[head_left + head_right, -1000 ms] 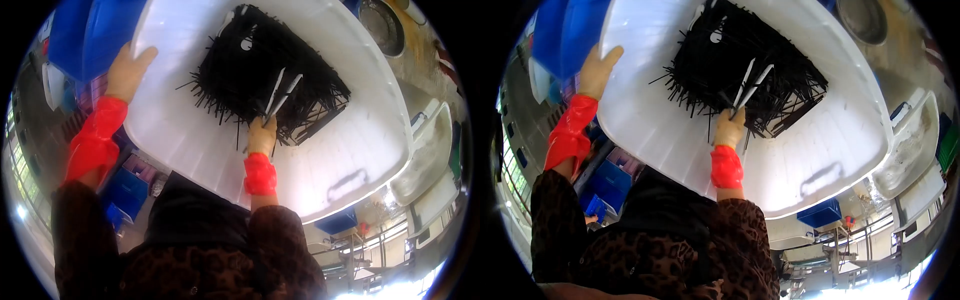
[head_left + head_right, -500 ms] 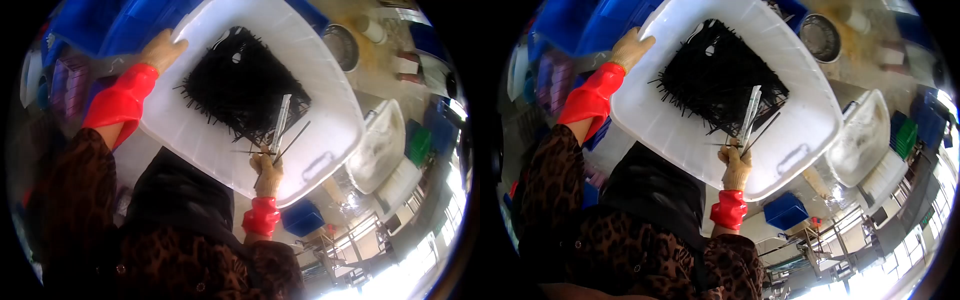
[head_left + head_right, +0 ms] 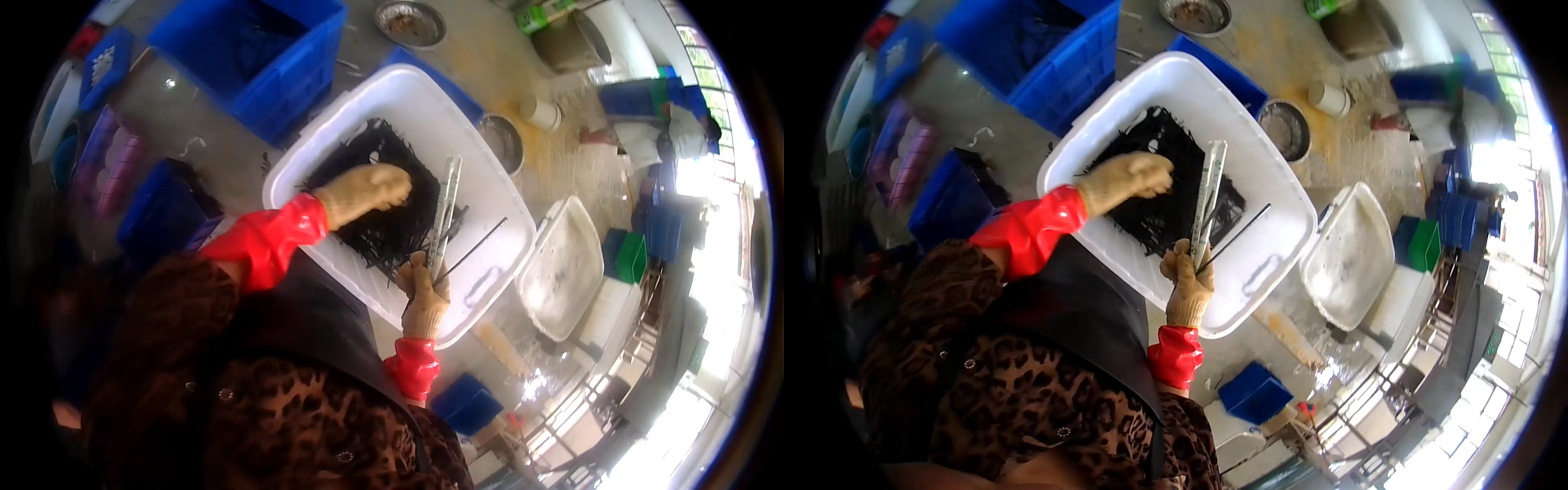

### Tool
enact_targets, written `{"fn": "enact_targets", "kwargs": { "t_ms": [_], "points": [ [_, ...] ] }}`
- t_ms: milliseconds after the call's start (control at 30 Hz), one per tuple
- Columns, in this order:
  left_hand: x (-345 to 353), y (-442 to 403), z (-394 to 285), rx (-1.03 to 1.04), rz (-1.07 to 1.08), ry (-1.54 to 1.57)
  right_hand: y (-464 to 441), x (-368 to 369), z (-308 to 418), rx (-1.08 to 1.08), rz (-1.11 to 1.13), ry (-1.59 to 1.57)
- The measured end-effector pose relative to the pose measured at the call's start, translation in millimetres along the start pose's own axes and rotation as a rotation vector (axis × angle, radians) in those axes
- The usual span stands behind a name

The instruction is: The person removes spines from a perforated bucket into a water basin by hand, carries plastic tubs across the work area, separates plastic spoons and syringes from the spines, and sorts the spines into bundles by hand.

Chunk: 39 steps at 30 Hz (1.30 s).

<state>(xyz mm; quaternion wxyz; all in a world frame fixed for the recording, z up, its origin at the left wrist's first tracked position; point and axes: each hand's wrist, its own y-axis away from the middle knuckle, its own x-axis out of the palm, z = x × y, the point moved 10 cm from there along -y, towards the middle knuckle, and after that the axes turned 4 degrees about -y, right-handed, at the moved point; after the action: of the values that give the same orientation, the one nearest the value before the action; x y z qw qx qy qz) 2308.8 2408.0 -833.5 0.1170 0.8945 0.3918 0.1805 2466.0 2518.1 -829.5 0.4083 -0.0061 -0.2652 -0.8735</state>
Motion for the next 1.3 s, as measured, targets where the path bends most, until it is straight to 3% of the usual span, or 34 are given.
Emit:
{"fn": "enact_targets", "kwargs": {
  "t_ms": [33, 67, 133, 167, 233, 267, 333, 467, 533, 567, 667, 800, 900, 1000, 1067, 1133, 1167, 1200, 1267, 1300],
  "points": [
    [15.8, -1.7, 0.7, 0.012, 0.049, 0.143, -1.1, 5.5, -3.4, 0.033, 0.030, -0.012],
    [41.4, -17.5, 26.9, -0.053, 0.254, 0.314, 5.1, 7.3, 3.2, 0.019, 0.060, -0.016],
    [73.0, 25.4, -9.5, -0.023, 0.006, 0.616, 40.3, 2.2, 9.7, 0.072, 0.180, 0.049],
    [81.1, 28.4, -14.3, -0.018, 0.017, 0.605, 50.5, 4.5, 16.4, 0.058, 0.237, 0.084],
    [84.8, 18.4, -46.6, 0.211, 0.179, 0.719, 47.0, 12.4, 17.5, 0.064, 0.274, 0.021],
    [77.2, 4.8, -40.3, 0.189, 0.139, 0.708, 40.8, 19.8, 15.2, 0.083, 0.316, -0.033],
    [78.1, 1.6, -56.8, 0.160, 0.202, 0.653, 21.3, 18.1, 7.7, 0.080, 0.339, -0.153],
    [75.2, -12.5, -56.4, 0.121, 0.167, 0.385, 10.2, -2.3, 41.8, -0.243, 0.199, 0.132],
    [60.6, -18.9, -85.1, 0.347, 0.007, -0.342, 1.2, -16.8, 55.8, -0.353, 0.062, 0.320],
    [54.7, -24.3, -73.8, 0.221, -0.012, 0.133, -2.6, -19.6, 53.7, -0.342, 0.095, 0.064],
    [63.2, -17.3, -90.2, 0.134, 0.173, 0.514, -5.9, -27.3, 52.5, -0.294, 0.159, -0.035],
    [74.8, -9.1, -89.2, 0.101, 0.184, 0.616, -0.9, -23.4, 60.0, -0.251, 0.165, -0.028],
    [90.0, -7.1, -86.2, 0.128, 0.359, 0.650, 2.6, 0.9, 45.9, -0.117, 0.378, 0.066],
    [91.7, -14.8, -83.9, 0.138, 0.395, 0.703, 9.0, 13.1, 42.8, -0.058, 0.503, 0.191],
    [68.8, -24.8, -86.8, 0.166, 0.288, 0.772, -0.8, 4.0, 35.8, -0.080, 0.519, 0.192],
    [35.1, -27.4, -90.8, 0.093, -0.084, 0.908, -15.1, -31.2, 26.7, -0.016, 0.267, 0.468],
    [22.0, -50.3, -93.7, 0.239, 0.162, 0.954, -11.0, -41.0, 35.5, -0.064, 0.166, 0.510],
    [17.3, -46.1, -95.4, 0.245, 0.159, 0.961, -4.1, -63.8, 53.5, -0.323, -0.120, 0.644],
    [29.0, -20.4, -131.2, 0.415, 0.449, 1.017, 32.6, -75.1, 95.5, -0.519, -0.351, 0.449],
    [26.8, -20.1, -128.6, 0.377, 0.386, 1.121, 46.4, -62.2, 123.6, -0.676, -0.315, 0.324]
  ]
}}
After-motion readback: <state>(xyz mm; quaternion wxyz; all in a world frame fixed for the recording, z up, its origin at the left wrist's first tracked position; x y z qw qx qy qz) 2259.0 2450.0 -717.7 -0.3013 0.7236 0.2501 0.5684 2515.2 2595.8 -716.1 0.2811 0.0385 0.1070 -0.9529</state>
